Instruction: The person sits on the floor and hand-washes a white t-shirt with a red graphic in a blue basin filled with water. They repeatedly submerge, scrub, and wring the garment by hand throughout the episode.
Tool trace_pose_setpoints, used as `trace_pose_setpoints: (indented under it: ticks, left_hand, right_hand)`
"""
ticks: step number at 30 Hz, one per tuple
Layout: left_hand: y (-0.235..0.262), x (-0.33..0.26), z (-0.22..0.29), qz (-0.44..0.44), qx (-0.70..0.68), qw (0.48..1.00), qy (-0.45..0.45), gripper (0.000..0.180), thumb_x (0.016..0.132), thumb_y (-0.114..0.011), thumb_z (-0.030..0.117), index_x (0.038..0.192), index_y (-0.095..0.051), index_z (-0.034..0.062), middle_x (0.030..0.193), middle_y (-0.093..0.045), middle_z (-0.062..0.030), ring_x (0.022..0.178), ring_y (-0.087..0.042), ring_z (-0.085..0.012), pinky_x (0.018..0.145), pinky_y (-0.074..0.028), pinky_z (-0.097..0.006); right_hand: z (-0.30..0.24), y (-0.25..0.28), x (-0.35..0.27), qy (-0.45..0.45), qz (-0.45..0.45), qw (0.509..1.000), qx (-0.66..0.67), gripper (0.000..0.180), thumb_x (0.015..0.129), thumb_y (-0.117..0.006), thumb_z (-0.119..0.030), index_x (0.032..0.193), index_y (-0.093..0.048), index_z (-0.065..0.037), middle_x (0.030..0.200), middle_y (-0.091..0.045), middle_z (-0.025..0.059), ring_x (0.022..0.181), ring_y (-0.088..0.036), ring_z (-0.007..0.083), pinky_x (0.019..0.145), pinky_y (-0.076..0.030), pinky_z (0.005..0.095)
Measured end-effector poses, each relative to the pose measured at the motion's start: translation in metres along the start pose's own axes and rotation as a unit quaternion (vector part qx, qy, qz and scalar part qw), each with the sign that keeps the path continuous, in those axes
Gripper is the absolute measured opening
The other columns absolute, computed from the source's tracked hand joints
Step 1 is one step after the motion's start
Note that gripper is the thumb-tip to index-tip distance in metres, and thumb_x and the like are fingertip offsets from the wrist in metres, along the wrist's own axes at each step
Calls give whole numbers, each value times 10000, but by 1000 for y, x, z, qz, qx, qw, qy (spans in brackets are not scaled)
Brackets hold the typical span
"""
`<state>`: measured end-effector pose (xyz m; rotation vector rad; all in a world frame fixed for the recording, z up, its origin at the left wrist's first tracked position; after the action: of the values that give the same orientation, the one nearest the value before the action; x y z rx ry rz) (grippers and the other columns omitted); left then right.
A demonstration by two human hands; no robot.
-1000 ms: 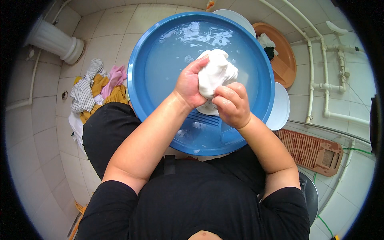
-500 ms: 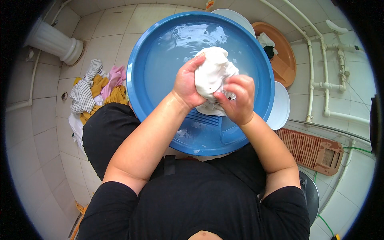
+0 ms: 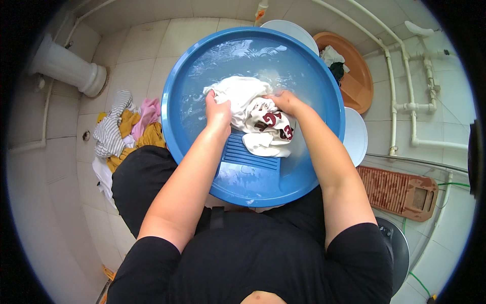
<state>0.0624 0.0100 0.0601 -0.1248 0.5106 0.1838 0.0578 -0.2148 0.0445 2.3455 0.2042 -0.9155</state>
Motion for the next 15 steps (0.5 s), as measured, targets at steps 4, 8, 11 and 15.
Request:
trace_pose_setpoints:
  ticks: [4,8,11,15]
  left_hand:
    - [-5,-5,7,-49,-29,998,27,601,762,-500,-52,1309,-258,-4,1221,-453,-165,1112,-457,-247,908,-384,-321]
    - [-29,8,1,-194,-237,952,-14,477,858,-522,172,1260,-343,-12,1208,-472,-141,1096,-472,-224,906,-388,-336]
    - [-40,-1,9,-246,-346,903,66,514,885,-453,408,1227,-404,28,1174,-501,-107,1068,-493,-230,904,-398,-355]
    - [-40,-19,5,-266,-309,887,217,515,851,-444,524,1063,-490,58,984,-545,-97,900,-546,-258,799,-461,-384]
  right_hand:
    - [-34,19,4,0,305,888,-344,368,788,-548,-363,988,-643,-69,1047,-610,138,974,-568,276,855,-423,330]
    - [-24,-6,43,259,237,928,-121,262,695,-625,-265,841,-595,-49,989,-604,132,902,-569,336,795,-442,382]
    - [-78,-22,-27,314,93,915,234,312,653,-627,-165,920,-519,-45,890,-578,115,816,-567,267,733,-455,321]
    - [-146,-49,-145,462,221,859,10,319,614,-583,-127,923,-513,-83,867,-553,112,813,-559,310,691,-477,355]
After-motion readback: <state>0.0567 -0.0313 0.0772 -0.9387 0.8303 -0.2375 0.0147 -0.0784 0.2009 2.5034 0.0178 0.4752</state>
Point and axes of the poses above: each hand's wrist, its own x-axis towards the middle knuckle, its own y-axis out of the back of the hand, z = x × y, the point moved 7 cm from there along x, towards the middle knuckle
